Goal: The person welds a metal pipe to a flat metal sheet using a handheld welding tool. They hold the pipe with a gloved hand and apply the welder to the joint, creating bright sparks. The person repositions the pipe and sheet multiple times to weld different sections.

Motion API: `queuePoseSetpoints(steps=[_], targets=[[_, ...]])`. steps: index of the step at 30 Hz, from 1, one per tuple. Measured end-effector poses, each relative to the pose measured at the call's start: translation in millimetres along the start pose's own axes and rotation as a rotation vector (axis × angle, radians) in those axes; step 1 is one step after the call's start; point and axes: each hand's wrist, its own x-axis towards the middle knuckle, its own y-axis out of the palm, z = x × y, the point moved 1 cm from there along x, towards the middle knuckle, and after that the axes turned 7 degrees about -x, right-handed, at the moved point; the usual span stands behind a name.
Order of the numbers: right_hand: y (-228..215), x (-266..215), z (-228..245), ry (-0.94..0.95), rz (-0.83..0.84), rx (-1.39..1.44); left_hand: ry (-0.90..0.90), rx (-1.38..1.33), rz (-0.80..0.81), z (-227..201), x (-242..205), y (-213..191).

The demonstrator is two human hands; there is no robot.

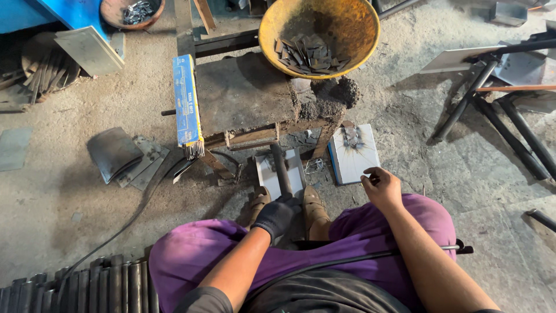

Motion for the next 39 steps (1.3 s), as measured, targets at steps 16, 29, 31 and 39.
queuePoseSetpoints(steps=[16, 29, 31, 39], targets=[[-38.2, -25.0, 35.3, -0.050, -0.097, 0.087, -0.348, -0.343, -0.685, 37.0, -9.8, -63.0], [-57.1, -34.0, 71.8, -0.138, -0.121, 0.253, -0.782, -0.210, -0.860, 94.8, -40.5, -53.0], [-54.1, -23.3, 70.4, -0.197, -0.105, 0.367, -0.731, -0.224, -0.855, 99.3, -35.7, -53.8], [-48.9, -4.0, 56.9, -0.014, -0.027, 0.235, -0.643, -0.273, 0.016, 76.9, -8.4, -42.0]])
